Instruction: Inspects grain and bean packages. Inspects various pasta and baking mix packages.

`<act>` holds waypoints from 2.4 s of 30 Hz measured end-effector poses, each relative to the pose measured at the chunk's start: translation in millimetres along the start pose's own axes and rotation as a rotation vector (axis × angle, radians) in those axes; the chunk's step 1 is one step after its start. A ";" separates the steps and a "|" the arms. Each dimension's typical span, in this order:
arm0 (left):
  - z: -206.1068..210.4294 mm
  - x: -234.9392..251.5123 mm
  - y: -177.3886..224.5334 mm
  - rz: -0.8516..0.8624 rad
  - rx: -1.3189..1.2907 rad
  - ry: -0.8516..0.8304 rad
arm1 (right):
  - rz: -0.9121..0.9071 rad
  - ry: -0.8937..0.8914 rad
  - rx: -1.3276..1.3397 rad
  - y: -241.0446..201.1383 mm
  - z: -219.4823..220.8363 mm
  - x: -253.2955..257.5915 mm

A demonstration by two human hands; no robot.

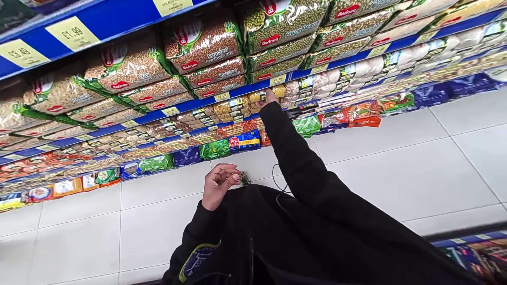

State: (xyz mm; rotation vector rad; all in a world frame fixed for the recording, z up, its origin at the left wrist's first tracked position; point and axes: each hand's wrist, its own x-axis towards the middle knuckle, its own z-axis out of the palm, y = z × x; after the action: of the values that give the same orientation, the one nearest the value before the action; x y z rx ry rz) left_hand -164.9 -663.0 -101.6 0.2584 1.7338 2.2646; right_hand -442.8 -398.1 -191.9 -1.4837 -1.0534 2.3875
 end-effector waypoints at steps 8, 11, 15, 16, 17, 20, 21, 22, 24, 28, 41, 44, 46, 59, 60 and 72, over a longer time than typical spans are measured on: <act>2.4 3.3 -1.6 -0.020 -0.017 -0.040 | 0.031 -0.057 0.032 -2.0 -9.8 -6.3; 2.7 3.0 1.5 -0.034 -0.032 -0.052 | 0.029 -0.033 0.050 0.9 -10.1 -2.8; 4.0 7.6 7.2 -0.023 -0.085 -0.081 | 0.023 -0.074 0.031 1.0 -17.5 -6.8; 4.6 8.9 8.3 -0.022 -0.089 -0.085 | 0.023 -0.087 0.026 1.0 -19.5 -8.2; 5.0 10.4 8.6 -0.019 -0.090 -0.094 | 0.020 -0.097 0.019 0.6 -20.9 -9.9; 5.6 12.9 8.2 -0.024 -0.085 -0.142 | 0.008 -0.115 0.012 1.5 -28.5 -12.8; 4.8 13.7 8.5 -0.030 -0.086 -0.161 | 0.001 -0.129 0.012 2.5 -31.1 -12.2; 3.8 14.9 9.3 -0.033 -0.089 -0.174 | -0.007 -0.143 0.010 3.5 -33.8 -12.1; 3.4 17.6 12.2 -0.031 -0.097 -0.175 | -0.013 -0.174 0.017 3.5 -39.1 -15.7; 6.8 21.2 20.2 -0.002 -0.100 -0.193 | 0.008 -0.197 0.009 1.0 -52.0 -28.4; 25.3 28.3 0.9 -0.145 0.038 -0.215 | 0.105 -0.329 0.022 8.8 -113.0 -80.6; 34.1 28.3 -13.4 -0.172 0.158 -0.039 | 0.095 -0.384 0.013 12.4 -146.9 -99.1; 46.2 26.6 -20.7 -0.152 0.202 0.072 | 0.048 -0.465 -0.004 7.4 -174.1 -115.7; 205.7 -35.7 22.1 0.286 -0.152 -0.053 | -0.637 -0.868 0.031 -79.0 -313.1 -282.9; 215.8 -44.6 23.7 0.324 -0.170 -0.021 | -0.678 -0.885 0.014 -84.9 -320.9 -293.1; 237.0 -107.0 67.0 0.435 -0.144 -0.070 | -0.994 -1.242 -0.133 -147.7 -394.0 -320.8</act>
State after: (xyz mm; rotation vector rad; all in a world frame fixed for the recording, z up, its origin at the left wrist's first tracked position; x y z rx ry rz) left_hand 1.5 -497.2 28.6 0.7371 1.5896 2.6246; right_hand 11.8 -242.5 29.7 0.7069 -1.5574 2.1969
